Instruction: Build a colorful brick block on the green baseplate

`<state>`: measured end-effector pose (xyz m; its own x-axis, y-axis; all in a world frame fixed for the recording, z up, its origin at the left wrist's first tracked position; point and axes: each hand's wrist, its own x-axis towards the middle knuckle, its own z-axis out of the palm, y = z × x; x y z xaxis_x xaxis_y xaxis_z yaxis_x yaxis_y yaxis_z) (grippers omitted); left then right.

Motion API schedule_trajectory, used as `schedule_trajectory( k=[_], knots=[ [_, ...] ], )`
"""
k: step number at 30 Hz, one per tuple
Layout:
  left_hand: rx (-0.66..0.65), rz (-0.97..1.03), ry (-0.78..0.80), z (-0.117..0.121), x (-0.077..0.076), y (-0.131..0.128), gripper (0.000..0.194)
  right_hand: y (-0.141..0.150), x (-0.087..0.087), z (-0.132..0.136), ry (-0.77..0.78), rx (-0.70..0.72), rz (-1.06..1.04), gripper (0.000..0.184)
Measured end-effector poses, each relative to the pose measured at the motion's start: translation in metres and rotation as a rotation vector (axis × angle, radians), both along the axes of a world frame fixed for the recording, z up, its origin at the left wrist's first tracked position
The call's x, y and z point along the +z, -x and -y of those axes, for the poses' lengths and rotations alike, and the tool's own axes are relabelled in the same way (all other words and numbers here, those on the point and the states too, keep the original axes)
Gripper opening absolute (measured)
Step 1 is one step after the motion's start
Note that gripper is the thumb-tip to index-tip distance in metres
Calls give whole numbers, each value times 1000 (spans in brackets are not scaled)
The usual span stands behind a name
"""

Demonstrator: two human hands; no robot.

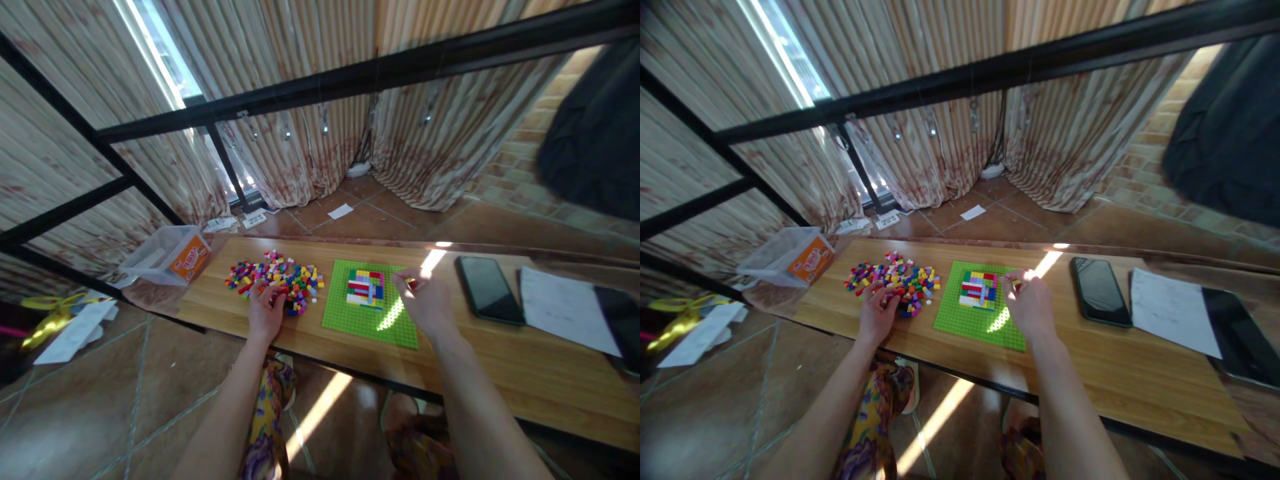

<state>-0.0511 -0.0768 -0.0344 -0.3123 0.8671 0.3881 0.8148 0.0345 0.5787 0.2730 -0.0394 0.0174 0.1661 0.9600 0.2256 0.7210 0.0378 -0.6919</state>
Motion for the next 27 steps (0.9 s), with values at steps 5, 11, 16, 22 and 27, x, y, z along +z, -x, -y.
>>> schedule_trajectory(
  k=[5, 11, 16, 22, 27],
  knots=[
    [47, -39, -81, -5, 5, -4, 15, -6, -1, 1, 12, 11, 76, 29],
    [8, 48, -229, -5, 26, -27, 14, -8, 1, 4, 58, 11, 29, 22],
    [-243, 749, 12, -5, 47, -106, 19, 3, 3, 10, 73, 172, -304, 23],
    [-321, 1170, 262, -10, 57, -175, 21, 6, -3, 11, 198, 369, -596, 29],
    [-274, 1243, 364, -18, 55, -183, 23, 3, -6, 13, 268, 422, -569, 25]
  ],
)
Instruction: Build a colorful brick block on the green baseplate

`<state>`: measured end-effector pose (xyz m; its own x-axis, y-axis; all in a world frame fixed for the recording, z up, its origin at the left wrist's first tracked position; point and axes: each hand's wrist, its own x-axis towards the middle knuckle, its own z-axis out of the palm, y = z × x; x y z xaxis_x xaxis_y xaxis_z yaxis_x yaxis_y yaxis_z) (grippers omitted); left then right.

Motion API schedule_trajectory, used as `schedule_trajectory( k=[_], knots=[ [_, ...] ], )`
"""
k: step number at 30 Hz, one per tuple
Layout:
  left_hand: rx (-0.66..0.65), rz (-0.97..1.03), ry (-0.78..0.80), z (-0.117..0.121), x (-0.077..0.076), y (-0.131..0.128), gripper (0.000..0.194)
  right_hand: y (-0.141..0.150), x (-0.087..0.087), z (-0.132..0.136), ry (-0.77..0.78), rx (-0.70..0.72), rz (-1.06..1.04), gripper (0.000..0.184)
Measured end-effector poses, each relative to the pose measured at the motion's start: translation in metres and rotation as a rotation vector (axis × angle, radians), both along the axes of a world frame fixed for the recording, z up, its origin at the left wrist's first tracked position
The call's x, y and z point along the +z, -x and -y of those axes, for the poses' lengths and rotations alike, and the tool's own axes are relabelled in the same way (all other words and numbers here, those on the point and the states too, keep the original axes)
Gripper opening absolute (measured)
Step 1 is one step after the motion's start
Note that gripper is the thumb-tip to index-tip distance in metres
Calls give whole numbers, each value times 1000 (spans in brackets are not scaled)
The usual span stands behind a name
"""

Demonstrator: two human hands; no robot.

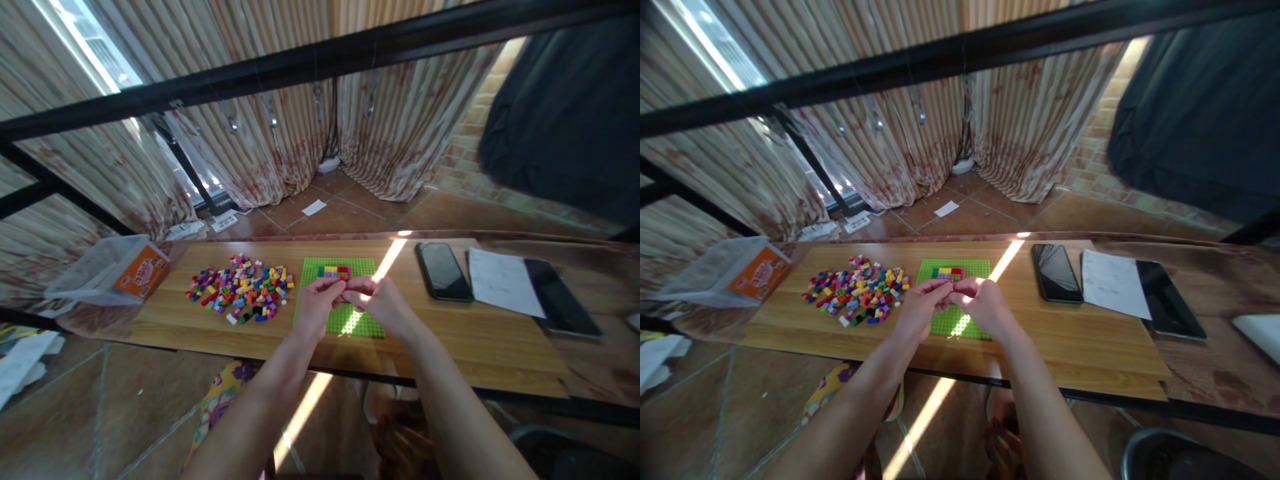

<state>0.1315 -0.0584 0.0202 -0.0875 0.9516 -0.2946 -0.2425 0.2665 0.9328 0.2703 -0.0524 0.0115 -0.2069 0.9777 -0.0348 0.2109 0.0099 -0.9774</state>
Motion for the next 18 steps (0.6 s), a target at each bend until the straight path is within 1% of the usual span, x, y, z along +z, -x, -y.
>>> schedule_trajectory(
  k=[4, 7, 8, 10, 12, 13, 15, 18],
  knots=[
    [-21, -55, 19, -4, -5, -4, 20, 1, 0, 1, 7, -55, 115, 21],
    [-87, -206, -45, -6, -10, -2, 18, 1, 2, 0, 33, -131, 255, 18],
    [-103, -293, -92, -6, -12, 1, 19, 1, 2, 0, 33, -166, 320, 18],
    [-87, -500, -204, -8, -16, 13, 21, 1, 3, -1, 16, -236, 462, 17],
    [-1, -691, -290, -10, -21, 28, 19, 2, 4, -2, -3, -282, 560, 15],
    [35, -764, -308, -12, -25, 35, 19, 3, 4, -3, -5, -289, 582, 15],
    [54, -849, -313, -15, -32, 48, 21, 5, 3, -3, 2, -288, 586, 16],
    [-3, -863, -316, -17, -44, 57, 25, 11, 1, -4, -18, -279, 584, 19]
  ],
)
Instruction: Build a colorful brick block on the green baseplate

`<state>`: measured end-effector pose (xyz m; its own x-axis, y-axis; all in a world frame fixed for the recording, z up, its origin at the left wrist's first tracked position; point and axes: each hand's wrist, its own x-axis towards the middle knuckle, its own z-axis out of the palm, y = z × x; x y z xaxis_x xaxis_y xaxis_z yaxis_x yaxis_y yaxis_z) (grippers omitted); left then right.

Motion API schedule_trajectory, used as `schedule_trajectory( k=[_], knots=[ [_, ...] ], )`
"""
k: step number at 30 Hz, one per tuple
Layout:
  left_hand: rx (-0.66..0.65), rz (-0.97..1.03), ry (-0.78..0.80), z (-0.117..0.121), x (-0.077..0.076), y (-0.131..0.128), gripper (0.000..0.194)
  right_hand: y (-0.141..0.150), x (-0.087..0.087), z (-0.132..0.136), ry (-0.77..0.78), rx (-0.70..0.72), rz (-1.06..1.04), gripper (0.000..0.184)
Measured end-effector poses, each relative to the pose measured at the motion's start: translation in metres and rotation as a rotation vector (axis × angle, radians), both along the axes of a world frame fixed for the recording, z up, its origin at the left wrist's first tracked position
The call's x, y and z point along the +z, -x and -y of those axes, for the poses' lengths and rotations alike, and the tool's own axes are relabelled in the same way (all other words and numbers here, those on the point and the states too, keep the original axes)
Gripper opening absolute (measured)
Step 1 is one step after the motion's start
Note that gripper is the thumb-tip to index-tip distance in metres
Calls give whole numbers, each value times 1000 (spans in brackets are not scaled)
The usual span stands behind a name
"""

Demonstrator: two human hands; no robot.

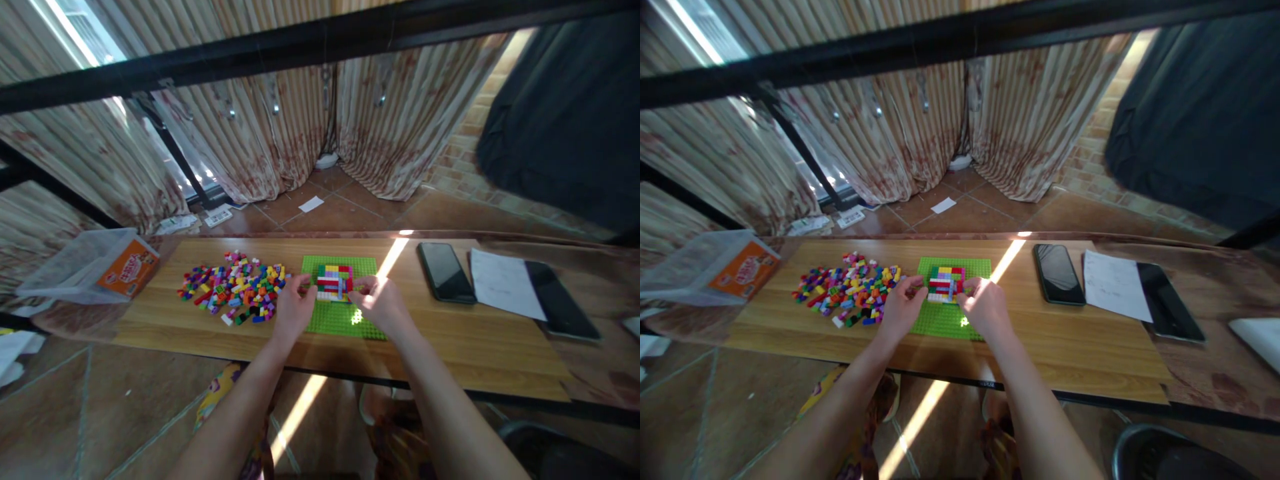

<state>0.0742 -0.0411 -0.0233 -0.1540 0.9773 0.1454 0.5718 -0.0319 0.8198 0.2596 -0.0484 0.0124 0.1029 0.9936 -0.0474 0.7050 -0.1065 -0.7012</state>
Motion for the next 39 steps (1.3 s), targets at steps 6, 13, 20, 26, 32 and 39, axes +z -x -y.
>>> schedule_trajectory(
  k=[6, 13, 20, 26, 32, 39],
  knots=[
    [-95, 42, -20, 2, -10, 0, 28, 6, -7, -3, -18, 3, 2, 24],
    [-156, -14, -57, 7, -8, -4, 25, 1, -18, -4, -40, 49, -116, 30],
    [-155, -68, -55, 11, -8, -8, 25, -4, -25, -7, -22, 73, -194, 32],
    [-145, -65, -63, 13, -6, -10, 24, 0, -30, -17, 49, -93, -385, 31],
    [-147, -66, -59, 13, -3, -11, 24, 2, -20, -20, 133, -150, -448, 39],
    [-173, -80, -74, 14, -6, -8, 24, 2, -14, -17, 154, -101, -449, 39]
  ],
)
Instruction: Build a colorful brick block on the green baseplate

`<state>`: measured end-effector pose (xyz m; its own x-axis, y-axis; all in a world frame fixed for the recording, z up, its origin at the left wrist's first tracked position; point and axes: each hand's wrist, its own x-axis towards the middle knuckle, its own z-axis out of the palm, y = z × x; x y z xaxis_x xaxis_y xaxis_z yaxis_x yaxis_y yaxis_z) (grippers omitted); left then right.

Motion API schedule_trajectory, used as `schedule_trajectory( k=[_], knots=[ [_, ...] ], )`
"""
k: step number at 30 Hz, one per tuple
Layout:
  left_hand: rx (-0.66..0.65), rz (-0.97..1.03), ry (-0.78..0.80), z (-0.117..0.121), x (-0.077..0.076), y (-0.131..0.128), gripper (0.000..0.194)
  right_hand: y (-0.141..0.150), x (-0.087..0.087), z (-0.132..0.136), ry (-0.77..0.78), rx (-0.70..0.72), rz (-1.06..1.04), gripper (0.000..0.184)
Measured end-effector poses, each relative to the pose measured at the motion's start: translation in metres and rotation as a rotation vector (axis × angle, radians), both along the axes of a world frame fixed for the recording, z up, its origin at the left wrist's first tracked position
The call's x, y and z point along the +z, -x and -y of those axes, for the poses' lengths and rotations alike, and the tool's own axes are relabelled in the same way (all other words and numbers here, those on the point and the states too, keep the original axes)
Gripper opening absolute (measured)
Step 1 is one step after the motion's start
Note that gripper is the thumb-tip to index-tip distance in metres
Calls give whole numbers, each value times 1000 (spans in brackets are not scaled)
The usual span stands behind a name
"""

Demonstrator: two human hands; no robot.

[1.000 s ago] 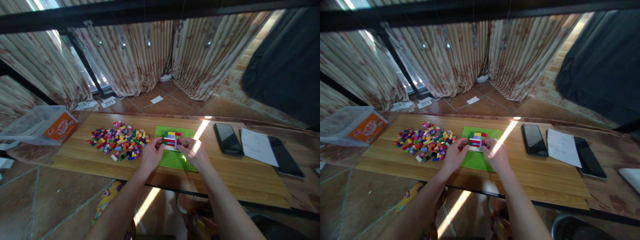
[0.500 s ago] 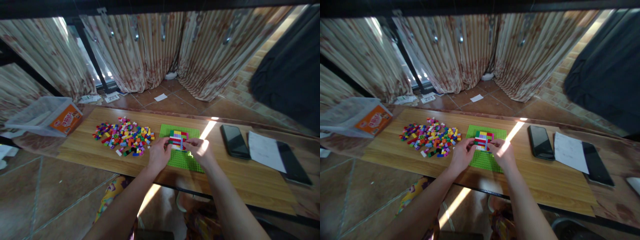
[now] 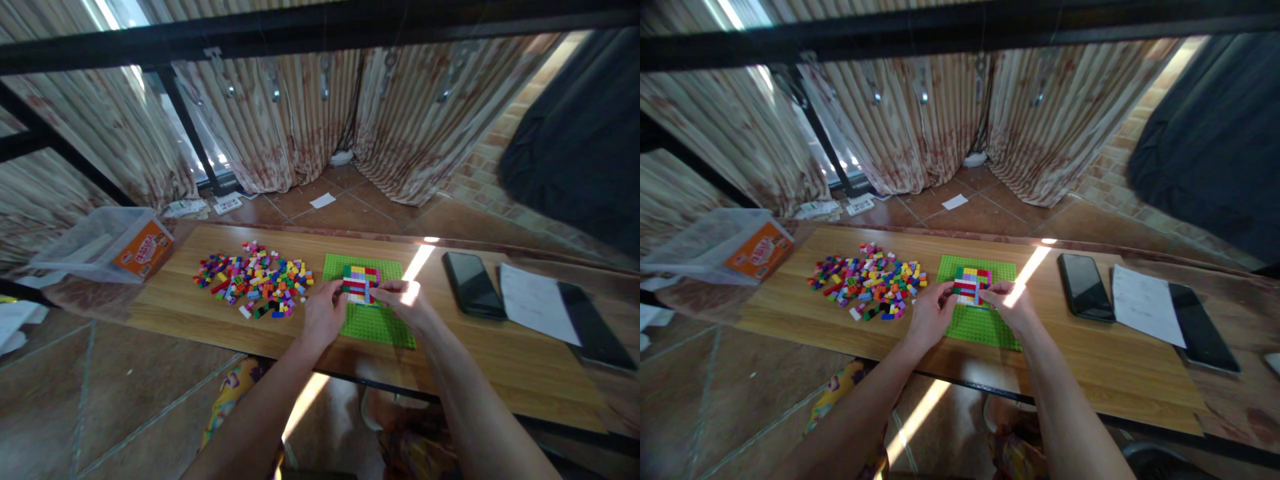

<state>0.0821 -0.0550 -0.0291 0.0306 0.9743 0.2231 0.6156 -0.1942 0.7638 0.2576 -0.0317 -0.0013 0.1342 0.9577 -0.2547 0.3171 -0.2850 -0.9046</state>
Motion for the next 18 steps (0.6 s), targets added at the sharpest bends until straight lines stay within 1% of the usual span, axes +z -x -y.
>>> schedule_trajectory(
  k=[2, 5, 7, 9, 11, 13, 15, 18],
  knots=[
    [7, 20, -7, 2, -1, 2, 25, -4, -1, 1, -13, 1, -42, 40],
    [35, 80, -13, 7, 0, 8, 25, -10, -1, 1, -89, -77, -121, 42],
    [55, 108, -21, 10, 3, 17, 24, -12, 1, 1, -150, -119, -141, 41],
    [97, 119, -36, 12, 5, 31, 23, -10, 2, 2, -199, -140, -147, 40],
    [182, 124, -48, 12, 8, 52, 22, -5, 3, 3, -234, -140, -169, 39],
    [307, 127, -48, 10, 12, 77, 22, 0, 2, 5, -268, -137, -179, 38],
    [425, 113, -35, 9, 16, 105, 23, 3, 0, 5, -302, -139, -144, 36],
    [525, -45, 39, 11, 20, 145, 20, 7, -3, 4, -316, -134, -57, 35]
  ],
)
